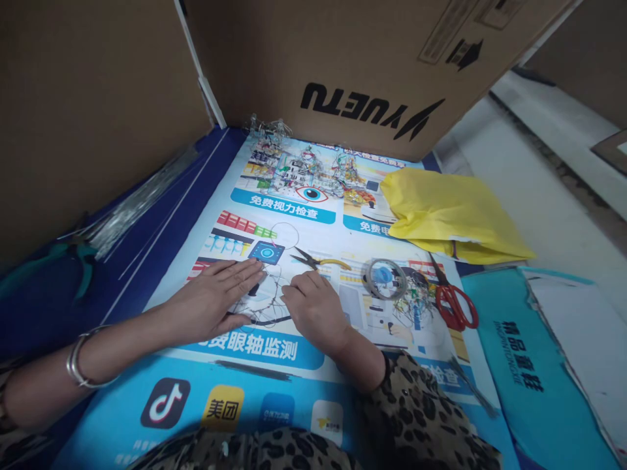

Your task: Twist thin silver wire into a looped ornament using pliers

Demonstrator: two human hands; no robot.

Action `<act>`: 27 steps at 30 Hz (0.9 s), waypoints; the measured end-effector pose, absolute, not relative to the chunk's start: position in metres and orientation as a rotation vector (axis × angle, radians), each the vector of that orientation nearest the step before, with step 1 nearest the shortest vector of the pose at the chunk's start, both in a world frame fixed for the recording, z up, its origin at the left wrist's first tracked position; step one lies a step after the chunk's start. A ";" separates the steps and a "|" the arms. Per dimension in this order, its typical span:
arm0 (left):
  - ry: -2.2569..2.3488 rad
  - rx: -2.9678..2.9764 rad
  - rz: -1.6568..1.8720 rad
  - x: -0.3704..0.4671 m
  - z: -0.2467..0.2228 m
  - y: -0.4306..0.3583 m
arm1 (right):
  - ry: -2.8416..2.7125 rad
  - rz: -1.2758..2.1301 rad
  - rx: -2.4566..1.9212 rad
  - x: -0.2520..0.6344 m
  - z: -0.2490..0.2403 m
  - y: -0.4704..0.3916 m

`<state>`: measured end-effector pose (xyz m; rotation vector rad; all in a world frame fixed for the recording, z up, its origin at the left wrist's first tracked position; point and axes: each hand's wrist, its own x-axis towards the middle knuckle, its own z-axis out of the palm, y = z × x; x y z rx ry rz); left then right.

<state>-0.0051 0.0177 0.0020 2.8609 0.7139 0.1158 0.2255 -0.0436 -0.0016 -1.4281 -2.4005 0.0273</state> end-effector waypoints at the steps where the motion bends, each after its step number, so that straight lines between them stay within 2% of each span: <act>1: 0.704 2.858 0.129 -0.005 0.002 0.019 | -2.395 0.025 -1.437 0.225 -0.002 -0.044; 12: 0.612 2.782 0.263 -0.008 0.007 0.023 | -2.346 0.115 -1.420 0.224 -0.001 -0.041; 21: 0.560 2.669 0.866 -0.021 0.014 0.019 | -2.280 0.021 -1.319 0.227 0.003 -0.045; 27: 0.461 2.758 0.816 -0.029 0.020 0.013 | -2.609 -0.060 -1.014 0.220 0.012 -0.051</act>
